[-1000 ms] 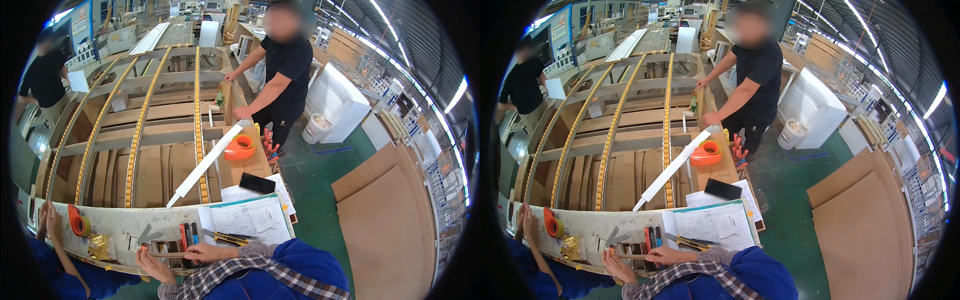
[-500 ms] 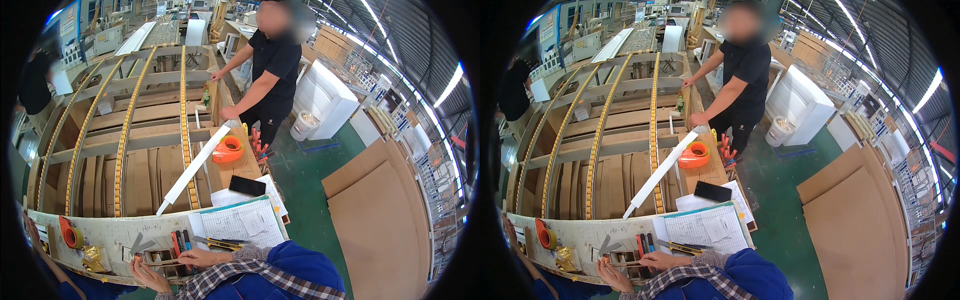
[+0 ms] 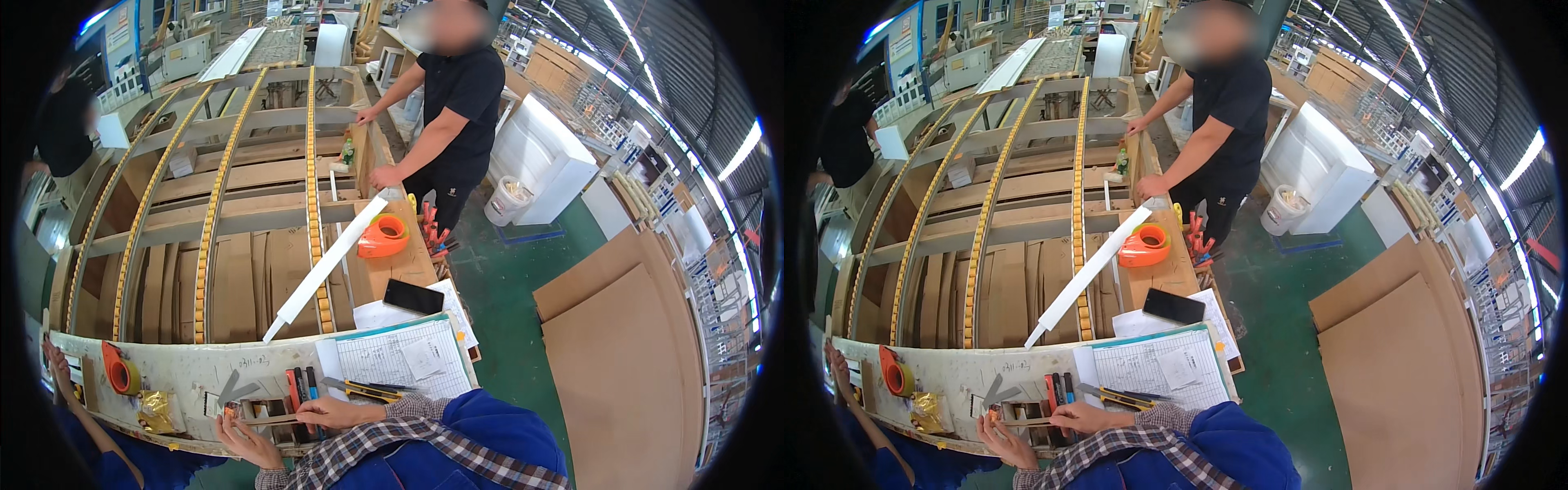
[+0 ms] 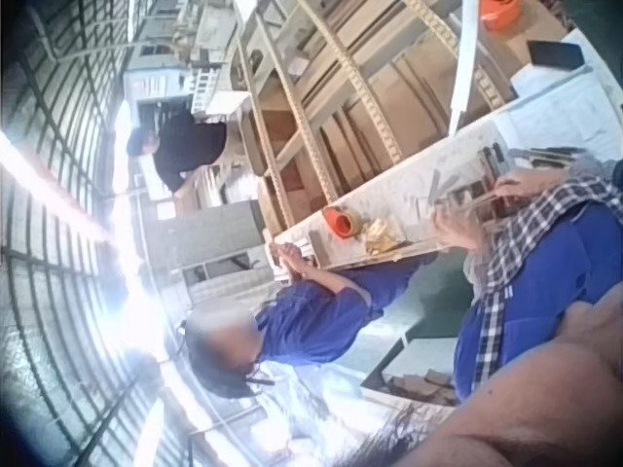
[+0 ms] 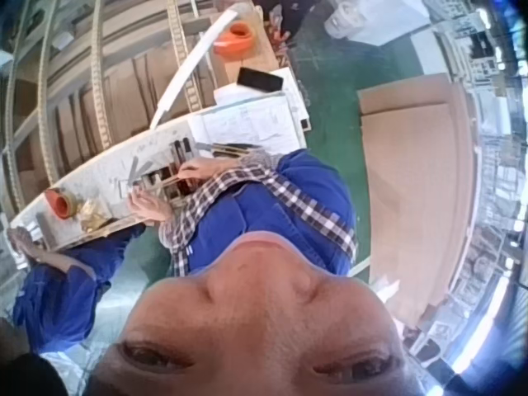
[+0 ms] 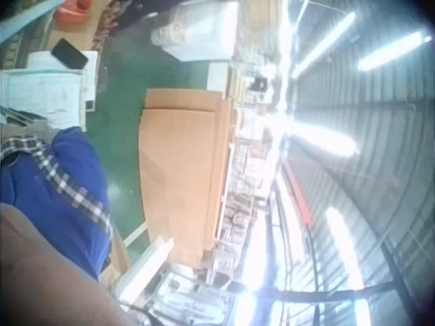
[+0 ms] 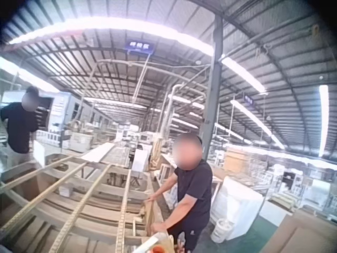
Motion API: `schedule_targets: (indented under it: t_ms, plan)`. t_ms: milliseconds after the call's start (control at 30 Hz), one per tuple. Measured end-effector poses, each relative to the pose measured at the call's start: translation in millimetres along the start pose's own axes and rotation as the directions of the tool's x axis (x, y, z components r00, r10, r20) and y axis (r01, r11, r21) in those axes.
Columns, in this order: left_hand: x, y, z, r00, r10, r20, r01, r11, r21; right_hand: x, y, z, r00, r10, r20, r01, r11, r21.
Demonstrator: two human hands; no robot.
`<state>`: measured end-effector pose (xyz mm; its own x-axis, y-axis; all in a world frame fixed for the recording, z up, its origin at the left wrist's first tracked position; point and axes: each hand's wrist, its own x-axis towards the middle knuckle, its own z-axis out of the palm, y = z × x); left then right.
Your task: The person handles small wooden pieces and a utility knife at a workbench in a factory setting. They appear to be preparing or assembling components of a wooden frame while coworkers work nearby.
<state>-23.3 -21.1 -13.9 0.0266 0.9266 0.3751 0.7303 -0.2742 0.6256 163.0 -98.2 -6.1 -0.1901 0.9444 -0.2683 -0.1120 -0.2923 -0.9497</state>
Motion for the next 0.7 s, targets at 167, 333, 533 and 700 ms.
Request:
schedule_targets:
  t_ms: [167, 333, 533, 700]
  plan:
    - [1, 9, -6, 0.999, 0.032, -0.015, -0.032, 0.998, -0.046, 6, 20, 3, 0.977, -0.198, -0.077, 0.191, 0.978, -0.087]
    - [2, 9, -6, 0.999, 0.052, 0.010, -0.052, 0.997, -0.057, 6, 13, -2, 0.984, 0.147, 0.098, -0.159, 0.979, 0.128]
    - [0, 4, -7, 0.997, 0.050, -0.050, -0.056, 0.991, -0.120, 3, 11, 2, 0.990, 0.143, 0.000, -0.142, 0.986, 0.085]
    - [1, 9, -6, 0.996, -0.068, -0.050, 0.061, 0.990, -0.131, 0, 2, 1, 0.980, -0.006, -0.197, -0.024, 0.989, -0.149]
